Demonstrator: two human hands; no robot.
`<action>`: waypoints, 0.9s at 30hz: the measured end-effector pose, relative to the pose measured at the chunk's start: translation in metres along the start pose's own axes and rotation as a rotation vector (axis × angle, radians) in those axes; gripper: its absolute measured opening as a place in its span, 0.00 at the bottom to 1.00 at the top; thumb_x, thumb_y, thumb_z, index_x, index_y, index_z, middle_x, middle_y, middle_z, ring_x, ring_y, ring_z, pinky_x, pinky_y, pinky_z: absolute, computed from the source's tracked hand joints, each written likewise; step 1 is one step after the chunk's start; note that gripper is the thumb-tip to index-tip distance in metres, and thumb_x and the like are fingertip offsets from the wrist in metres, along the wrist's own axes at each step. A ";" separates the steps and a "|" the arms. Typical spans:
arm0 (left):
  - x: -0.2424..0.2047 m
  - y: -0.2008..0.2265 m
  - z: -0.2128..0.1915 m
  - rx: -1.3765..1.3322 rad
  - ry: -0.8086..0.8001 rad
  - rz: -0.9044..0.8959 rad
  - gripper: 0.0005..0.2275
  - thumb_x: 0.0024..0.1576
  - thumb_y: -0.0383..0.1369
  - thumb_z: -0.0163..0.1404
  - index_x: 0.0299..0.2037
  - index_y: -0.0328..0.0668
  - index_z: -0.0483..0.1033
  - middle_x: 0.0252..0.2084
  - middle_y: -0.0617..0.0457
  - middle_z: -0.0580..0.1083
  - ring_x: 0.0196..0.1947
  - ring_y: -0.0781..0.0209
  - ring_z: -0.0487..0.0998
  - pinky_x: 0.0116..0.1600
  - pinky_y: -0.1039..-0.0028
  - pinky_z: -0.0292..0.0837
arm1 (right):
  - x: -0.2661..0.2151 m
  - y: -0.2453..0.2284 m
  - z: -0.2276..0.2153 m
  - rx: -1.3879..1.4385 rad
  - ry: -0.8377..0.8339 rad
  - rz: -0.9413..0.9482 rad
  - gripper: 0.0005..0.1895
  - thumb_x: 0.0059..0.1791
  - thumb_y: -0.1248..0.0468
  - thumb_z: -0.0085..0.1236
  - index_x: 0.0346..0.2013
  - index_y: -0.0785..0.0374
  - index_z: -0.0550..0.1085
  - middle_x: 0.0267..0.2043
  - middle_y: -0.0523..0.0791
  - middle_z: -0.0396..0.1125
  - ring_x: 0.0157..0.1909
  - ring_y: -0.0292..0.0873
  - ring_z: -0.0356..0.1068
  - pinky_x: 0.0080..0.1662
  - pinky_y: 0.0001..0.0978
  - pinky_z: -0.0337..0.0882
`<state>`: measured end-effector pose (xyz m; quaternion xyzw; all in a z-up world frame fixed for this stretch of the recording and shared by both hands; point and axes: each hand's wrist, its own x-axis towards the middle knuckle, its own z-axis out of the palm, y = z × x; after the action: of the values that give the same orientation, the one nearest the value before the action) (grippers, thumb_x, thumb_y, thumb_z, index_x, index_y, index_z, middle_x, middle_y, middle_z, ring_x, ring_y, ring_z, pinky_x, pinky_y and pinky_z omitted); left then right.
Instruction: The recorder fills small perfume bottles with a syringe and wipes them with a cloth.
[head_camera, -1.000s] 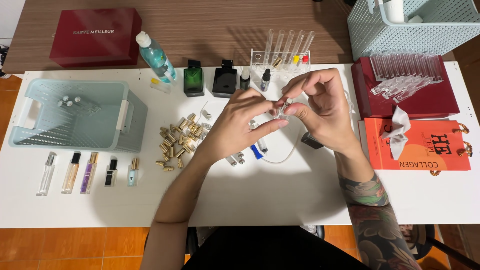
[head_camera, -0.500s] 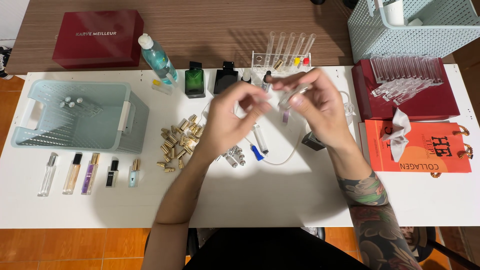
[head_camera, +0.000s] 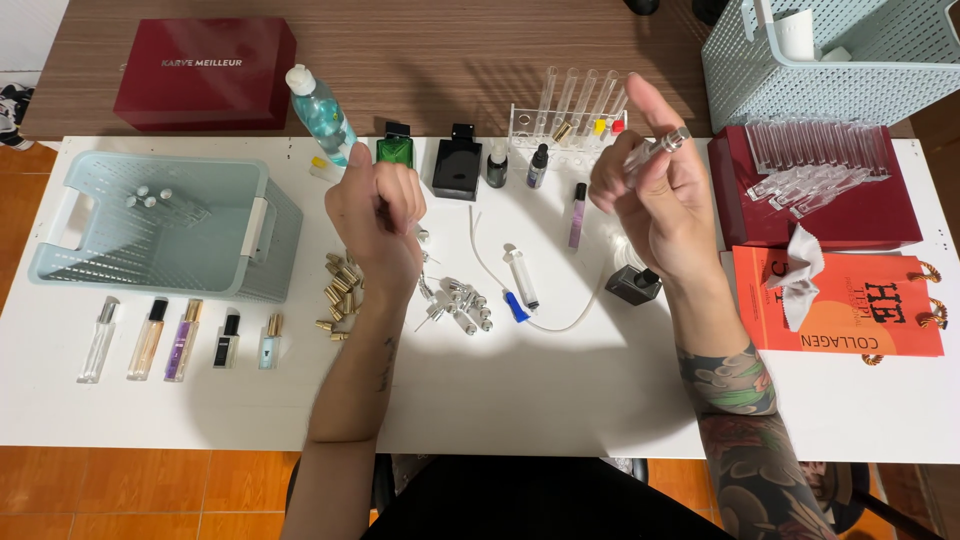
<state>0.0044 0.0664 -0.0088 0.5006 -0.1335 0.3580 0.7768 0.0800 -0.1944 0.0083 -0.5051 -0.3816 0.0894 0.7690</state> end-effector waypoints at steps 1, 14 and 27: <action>0.000 0.001 -0.001 0.002 -0.001 0.003 0.27 0.72 0.41 0.37 0.17 0.44 0.52 0.15 0.56 0.52 0.15 0.68 0.49 0.25 0.75 0.43 | 0.000 0.000 0.000 0.002 -0.002 -0.002 0.29 0.64 0.49 0.44 0.76 0.57 0.55 0.37 0.42 0.56 0.39 0.37 0.57 0.43 0.32 0.62; 0.000 0.002 -0.005 -0.022 0.000 0.005 0.26 0.73 0.39 0.36 0.17 0.44 0.52 0.15 0.56 0.51 0.15 0.69 0.48 0.24 0.76 0.42 | -0.001 -0.012 -0.009 0.389 0.091 0.233 0.25 0.64 0.46 0.31 0.64 0.61 0.63 0.20 0.41 0.51 0.19 0.31 0.43 0.28 0.26 0.48; 0.019 0.000 0.007 -0.055 0.056 0.080 0.25 0.72 0.37 0.37 0.17 0.46 0.53 0.13 0.56 0.52 0.14 0.69 0.50 0.22 0.74 0.41 | 0.004 -0.015 0.011 -0.147 0.368 -0.022 0.20 0.57 0.54 0.40 0.60 0.61 0.61 0.31 0.39 0.53 0.21 0.31 0.46 0.25 0.26 0.46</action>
<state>0.0190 0.0680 0.0051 0.4631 -0.1416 0.3987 0.7788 0.0718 -0.1920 0.0250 -0.5632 -0.2458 -0.0409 0.7878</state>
